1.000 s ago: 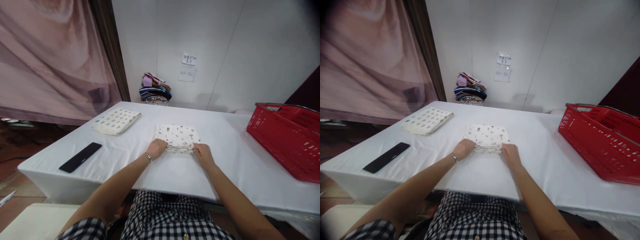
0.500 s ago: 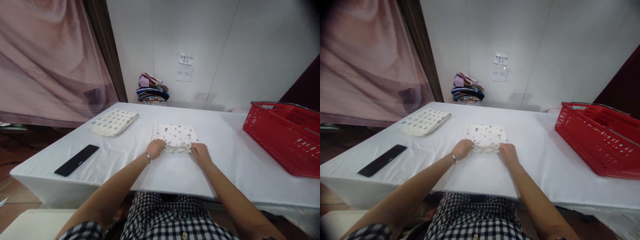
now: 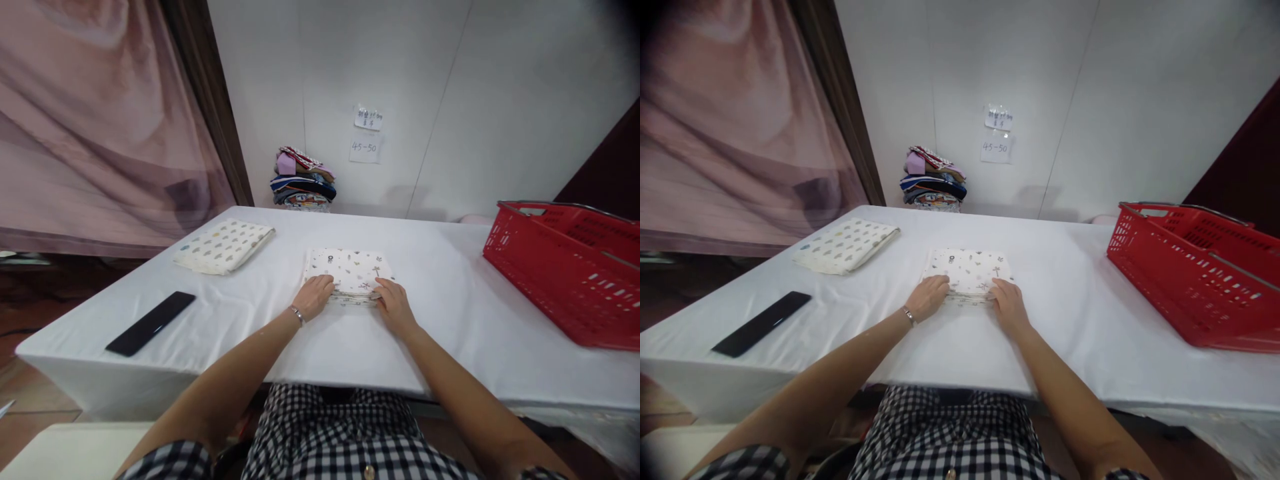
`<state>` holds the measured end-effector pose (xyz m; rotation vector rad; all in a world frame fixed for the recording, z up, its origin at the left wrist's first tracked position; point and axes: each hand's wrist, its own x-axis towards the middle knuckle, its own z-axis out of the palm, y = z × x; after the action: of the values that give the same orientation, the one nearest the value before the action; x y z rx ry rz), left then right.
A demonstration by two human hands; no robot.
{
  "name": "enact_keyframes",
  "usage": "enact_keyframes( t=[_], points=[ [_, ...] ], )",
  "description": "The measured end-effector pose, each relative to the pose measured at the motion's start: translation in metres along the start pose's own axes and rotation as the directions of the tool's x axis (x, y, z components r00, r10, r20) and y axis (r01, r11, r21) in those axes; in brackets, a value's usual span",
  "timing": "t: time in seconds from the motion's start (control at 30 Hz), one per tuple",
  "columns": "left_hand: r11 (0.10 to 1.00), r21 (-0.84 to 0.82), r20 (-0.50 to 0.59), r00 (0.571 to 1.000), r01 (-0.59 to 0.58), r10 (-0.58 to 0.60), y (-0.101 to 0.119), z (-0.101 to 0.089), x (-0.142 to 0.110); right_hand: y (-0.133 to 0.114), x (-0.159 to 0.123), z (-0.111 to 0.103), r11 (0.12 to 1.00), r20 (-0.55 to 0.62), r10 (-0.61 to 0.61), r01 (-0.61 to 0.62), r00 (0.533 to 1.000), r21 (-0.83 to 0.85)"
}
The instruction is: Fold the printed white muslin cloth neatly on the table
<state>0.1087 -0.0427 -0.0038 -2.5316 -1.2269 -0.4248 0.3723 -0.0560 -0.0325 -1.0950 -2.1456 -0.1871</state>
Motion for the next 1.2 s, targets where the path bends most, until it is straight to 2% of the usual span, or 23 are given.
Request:
enact_keyframes(
  t=[0.13, 0.3, 0.57, 0.8, 1.2],
  points=[
    [0.996, -0.03, -0.014, 0.997, -0.08, 0.079, 0.002, 0.003, 0.0, -0.003, 0.001, 0.0, 0.998, 0.0, -0.048, 0.048, 0.999, 0.03],
    [0.993, -0.021, -0.059, 0.992, -0.113, 0.111, 0.0, 0.005, -0.001, -0.005, 0.003, -0.001, 0.999, 0.018, -0.052, 0.052, 0.998, 0.005],
    [0.994, 0.043, -0.066, 0.992, -0.103, 0.105, -0.003, 0.006, 0.003, -0.007, 0.007, 0.003, 0.998, 0.042, 0.003, -0.001, 0.999, -0.057],
    [0.998, 0.041, -0.065, 0.997, -0.047, 0.049, 0.001, 0.008, 0.007, -0.009, 0.009, 0.006, 0.997, 0.051, 0.026, -0.022, 0.998, -0.068],
    [0.997, 0.024, -0.059, 0.995, -0.077, 0.078, -0.001, 0.009, 0.01, -0.008, 0.01, 0.008, 0.998, 0.035, 0.052, -0.051, 0.998, -0.048]
  ],
)
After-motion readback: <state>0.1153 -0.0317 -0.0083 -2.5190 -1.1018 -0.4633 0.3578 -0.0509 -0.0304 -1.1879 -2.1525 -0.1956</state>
